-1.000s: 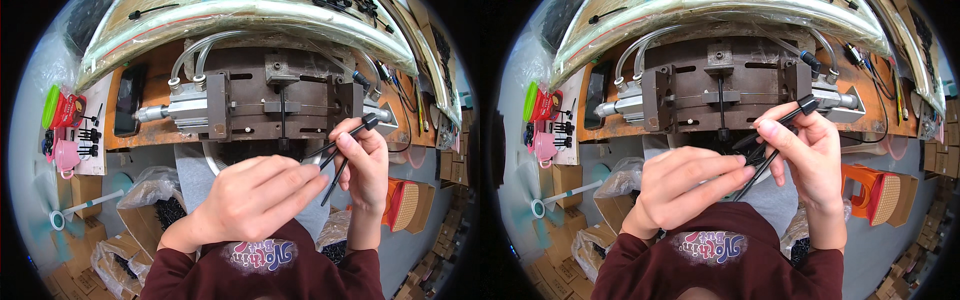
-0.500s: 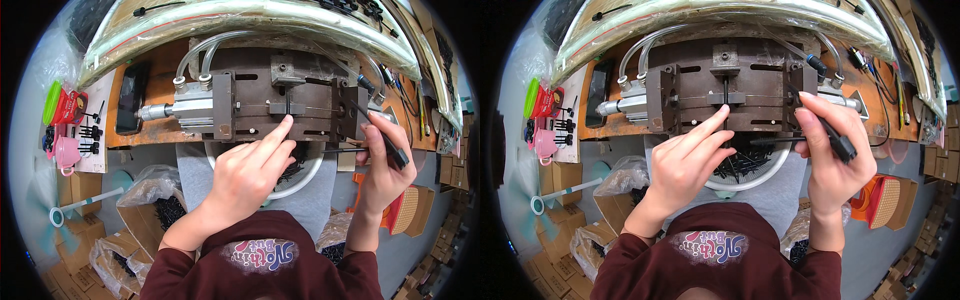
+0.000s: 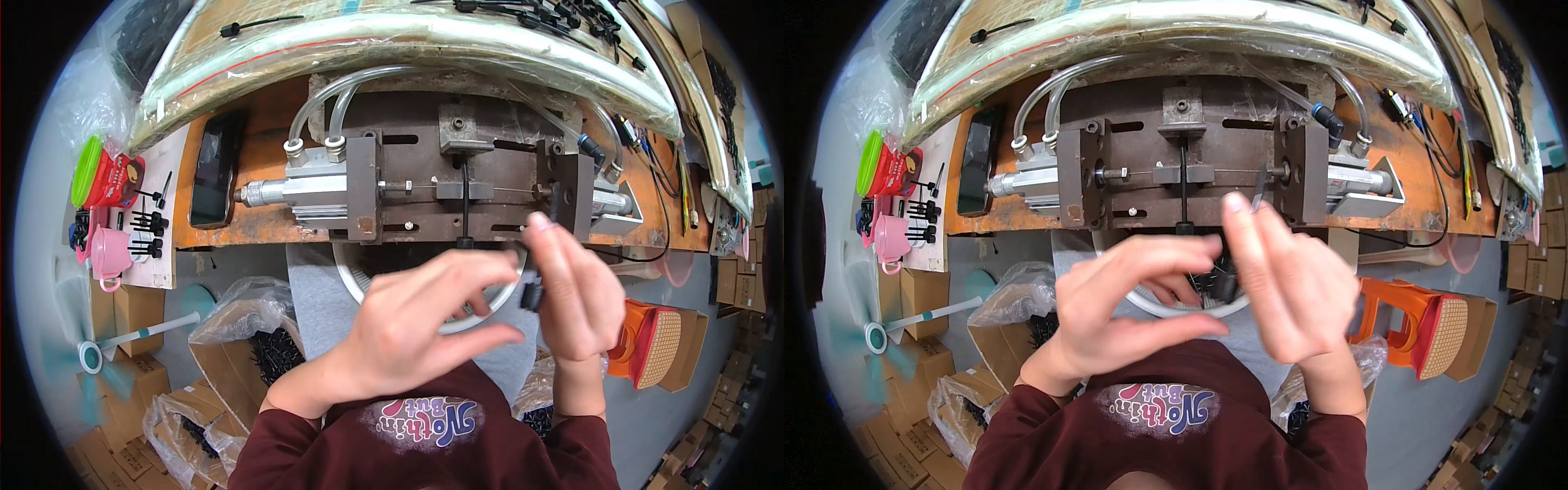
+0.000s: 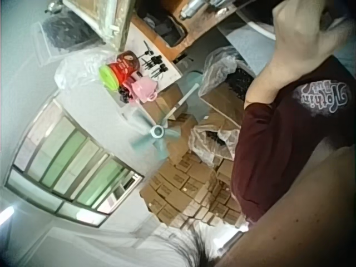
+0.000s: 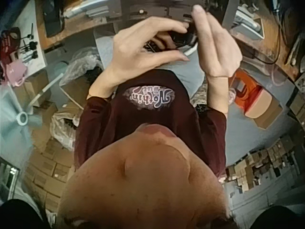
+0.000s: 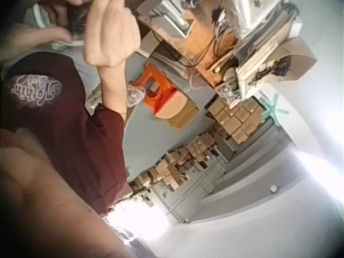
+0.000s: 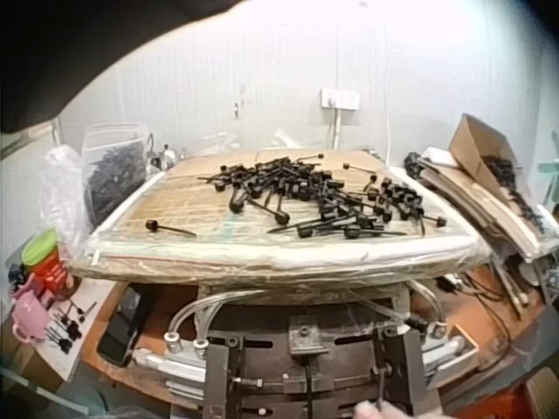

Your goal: Assembling small plastic components onto wire harnesses using a pneumatic jig.

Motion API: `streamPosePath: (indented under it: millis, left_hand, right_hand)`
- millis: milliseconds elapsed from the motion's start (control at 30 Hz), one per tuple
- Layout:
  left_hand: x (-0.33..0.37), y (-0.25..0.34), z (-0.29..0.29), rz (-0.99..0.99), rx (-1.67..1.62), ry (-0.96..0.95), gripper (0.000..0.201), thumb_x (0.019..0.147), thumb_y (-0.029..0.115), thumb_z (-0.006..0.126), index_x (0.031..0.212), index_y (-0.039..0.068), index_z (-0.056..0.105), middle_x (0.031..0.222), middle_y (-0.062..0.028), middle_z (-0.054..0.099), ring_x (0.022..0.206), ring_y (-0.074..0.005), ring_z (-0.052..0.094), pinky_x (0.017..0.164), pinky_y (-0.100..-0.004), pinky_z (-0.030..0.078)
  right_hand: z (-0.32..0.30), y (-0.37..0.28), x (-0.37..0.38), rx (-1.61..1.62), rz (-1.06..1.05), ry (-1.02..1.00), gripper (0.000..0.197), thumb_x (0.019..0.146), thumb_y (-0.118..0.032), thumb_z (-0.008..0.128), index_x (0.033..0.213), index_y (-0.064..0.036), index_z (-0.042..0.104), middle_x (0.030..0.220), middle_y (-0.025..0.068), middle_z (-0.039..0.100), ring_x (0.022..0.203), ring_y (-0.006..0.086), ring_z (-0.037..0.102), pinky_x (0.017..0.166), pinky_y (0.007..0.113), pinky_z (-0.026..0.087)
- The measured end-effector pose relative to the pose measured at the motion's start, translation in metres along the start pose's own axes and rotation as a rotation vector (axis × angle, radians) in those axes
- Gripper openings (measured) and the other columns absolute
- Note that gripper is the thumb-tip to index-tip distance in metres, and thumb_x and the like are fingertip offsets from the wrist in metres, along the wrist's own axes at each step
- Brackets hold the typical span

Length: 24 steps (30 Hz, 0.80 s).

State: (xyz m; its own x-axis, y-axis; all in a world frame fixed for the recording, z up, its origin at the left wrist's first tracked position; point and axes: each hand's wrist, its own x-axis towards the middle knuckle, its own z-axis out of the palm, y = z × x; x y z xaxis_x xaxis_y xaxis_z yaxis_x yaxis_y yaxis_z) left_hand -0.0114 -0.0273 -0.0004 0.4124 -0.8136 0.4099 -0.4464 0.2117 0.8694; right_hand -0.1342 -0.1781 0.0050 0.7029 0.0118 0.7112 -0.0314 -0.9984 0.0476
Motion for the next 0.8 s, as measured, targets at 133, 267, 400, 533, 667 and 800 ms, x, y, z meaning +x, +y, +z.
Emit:
streamPosePath:
  millis: [133,267,400,533,667,800]
  left_hand:
    - [0.003,0.006,-0.005,0.124,0.011,0.05,0.039,0.069,0.0,0.086,0.103,-0.004,0.068,0.094,-0.0129,0.071,0.073,-0.0162,0.069,0.062,-0.0261,0.058]
    - [0.0,0.0,-0.011,0.144,0.314,0.084,0.037,0.067,0.0,0.084,0.101,0.0,0.071,0.096,-0.0111,0.069,0.079,-0.0183,0.067,0.064,-0.0269,0.057]
    - [-0.001,-0.016,-0.003,0.145,0.552,0.072,0.031,0.069,0.005,0.081,0.098,0.001,0.07,0.115,-0.0141,0.067,0.085,-0.0227,0.067,0.071,-0.0314,0.057]
    - [0.001,-0.028,0.005,0.182,0.706,0.018,0.024,0.073,0.011,0.078,0.094,0.002,0.07,0.124,-0.0152,0.066,0.077,-0.0213,0.068,0.068,-0.0304,0.055]
    - [0.008,-0.024,0.001,0.172,0.744,-0.013,0.024,0.073,0.012,0.078,0.094,0.003,0.071,0.123,-0.0149,0.066,0.071,-0.0206,0.068,0.066,-0.0291,0.054]
    - [0.009,-0.02,-0.001,0.132,0.637,-0.006,0.031,0.074,0.012,0.081,0.102,0.002,0.071,0.119,-0.014,0.068,0.065,-0.0152,0.066,0.06,-0.0265,0.053]
  right_hand:
    - [0.01,-0.005,0.01,0.022,-0.059,0.073,0.038,0.071,-0.004,0.068,0.107,0.0081,0.07,0.09,0.0175,0.07,0.055,0.0129,0.058,0.05,0.023,0.047]
    - [0.003,0.0,0.014,0.222,0.293,0.104,0.037,0.073,-0.002,0.08,0.11,0.0019,0.072,0.09,0.012,0.074,0.056,0.0116,0.061,0.054,0.023,0.049]
    - [-0.015,0.009,0.012,0.556,0.721,0.185,0.024,0.078,0.003,0.076,0.102,0.0035,0.073,0.09,0.0091,0.074,0.075,0.0095,0.065,0.07,0.022,0.05]
    - [-0.016,0.012,0.014,0.874,0.987,0.205,0.019,0.09,-0.005,0.069,0.108,0.0016,0.072,0.078,-0.0023,0.061,0.065,0.0013,0.048,0.054,0.015,0.033]
    - [-0.014,0.016,0.015,1.06,1.087,0.218,0.021,0.094,-0.009,0.066,0.112,0.0011,0.07,0.079,-0.0042,0.057,0.063,-0.0001,0.043,0.052,0.015,0.027]
    - [-0.008,0.016,0.016,1.009,1.017,0.273,0.023,0.097,-0.009,0.062,0.116,0.0009,0.067,0.083,-0.0029,0.059,0.065,-0.0005,0.043,0.053,0.015,0.028]
